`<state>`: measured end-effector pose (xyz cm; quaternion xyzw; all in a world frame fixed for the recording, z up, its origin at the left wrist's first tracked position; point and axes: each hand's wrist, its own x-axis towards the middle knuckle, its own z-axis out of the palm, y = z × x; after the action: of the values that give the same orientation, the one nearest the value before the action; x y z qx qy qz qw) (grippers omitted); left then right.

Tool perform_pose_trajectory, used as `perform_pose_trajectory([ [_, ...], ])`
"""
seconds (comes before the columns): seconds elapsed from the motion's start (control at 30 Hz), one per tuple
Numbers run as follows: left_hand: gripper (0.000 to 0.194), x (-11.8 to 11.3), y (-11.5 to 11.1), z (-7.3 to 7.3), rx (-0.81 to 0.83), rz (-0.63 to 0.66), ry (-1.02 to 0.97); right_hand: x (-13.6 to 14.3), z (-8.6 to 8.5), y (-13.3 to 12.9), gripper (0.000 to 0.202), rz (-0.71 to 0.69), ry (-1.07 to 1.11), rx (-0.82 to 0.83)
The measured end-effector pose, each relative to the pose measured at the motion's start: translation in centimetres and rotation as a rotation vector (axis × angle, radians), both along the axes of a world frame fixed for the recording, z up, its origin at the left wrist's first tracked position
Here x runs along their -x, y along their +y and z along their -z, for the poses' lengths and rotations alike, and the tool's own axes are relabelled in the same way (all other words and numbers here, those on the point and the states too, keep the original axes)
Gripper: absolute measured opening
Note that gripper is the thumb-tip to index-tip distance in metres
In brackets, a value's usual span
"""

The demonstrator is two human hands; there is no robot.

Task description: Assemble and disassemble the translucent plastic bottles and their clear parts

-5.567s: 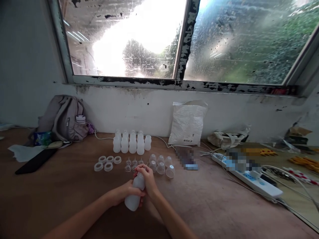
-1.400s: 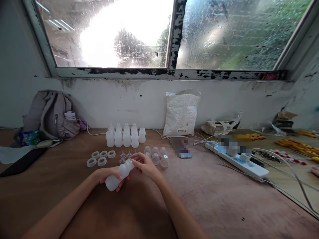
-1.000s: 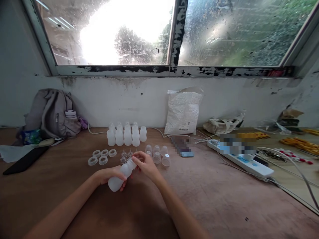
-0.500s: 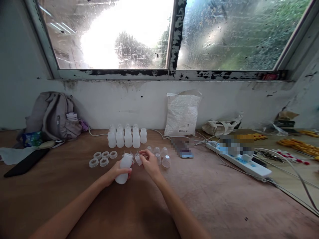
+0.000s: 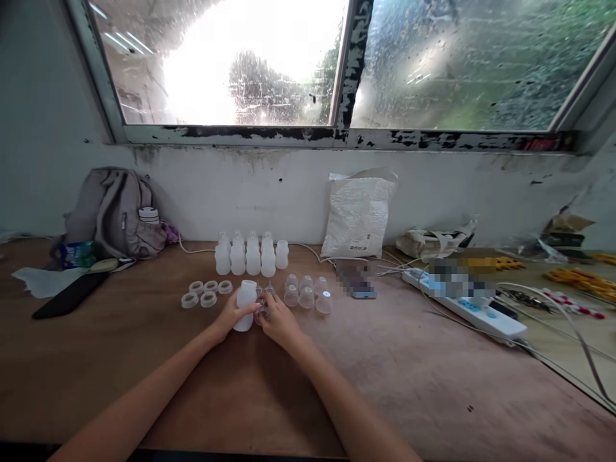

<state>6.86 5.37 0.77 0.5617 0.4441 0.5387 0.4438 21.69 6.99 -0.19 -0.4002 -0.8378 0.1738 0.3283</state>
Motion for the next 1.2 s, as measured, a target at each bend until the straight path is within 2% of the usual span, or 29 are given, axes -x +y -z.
perform_pose_trajectory([
  [0.1, 0.033, 0.2, 0.0, -0.1, -0.065, -0.096, 0.023, -0.1, -0.1, 0.0, 0.026, 0.026, -0.023, 0.016],
  [0.23, 0.032, 0.6, 0.0, -0.3, -0.055, -0.176, 0.030, 0.1, -0.2, -0.4, 0.022, 0.029, -0.072, -0.001],
  [0.33, 0.031, 1.6, 0.5, -1.3, -0.026, -0.167, 0.036, 0.2, -0.3, -0.6, 0.022, 0.014, -0.075, -0.007],
  [0.4, 0.035, 3.2, 1.1, -2.5, -0.011, -0.135, 0.003, 0.2, -0.5, -0.6, 0.022, 0.017, -0.072, 0.011],
  [0.47, 0.046, 5.5, 2.1, -3.9, -0.028, -0.214, -0.091, 0.1, -0.7, -0.6, 0.022, 0.017, -0.065, 0.041],
  [0.53, 0.046, 8.3, 3.3, -5.0, -0.057, -0.265, -0.162, 0.0, -0.7, -0.6, 0.021, 0.012, -0.048, 0.065],
  [0.63, 0.046, 12.4, 5.2, -5.6, -0.065, -0.278, -0.129, -0.1, -0.5, -0.5, 0.019, 0.004, -0.014, 0.063],
  [0.7, 0.050, 14.5, 6.4, -5.3, -0.063, -0.309, -0.049, 0.1, -0.1, -0.5, 0.017, 0.015, 0.012, 0.041],
  [0.8, 0.055, 16.1, 8.2, -4.2, -0.005, -0.361, 0.054, 0.6, 0.5, -0.6, 0.011, 0.049, 0.053, 0.006],
  [0.97, 0.057, 16.9, 10.0, -2.2, 0.066, -0.304, 0.183, 1.1, 0.4, -0.8, 0.007, 0.017, 0.065, 0.074],
  [1.2, 0.062, 17.7, 10.7, -0.8, 0.036, -0.242, 0.228, 1.0, 0.1, -0.5, 0.009, -0.032, 0.052, 0.148],
])
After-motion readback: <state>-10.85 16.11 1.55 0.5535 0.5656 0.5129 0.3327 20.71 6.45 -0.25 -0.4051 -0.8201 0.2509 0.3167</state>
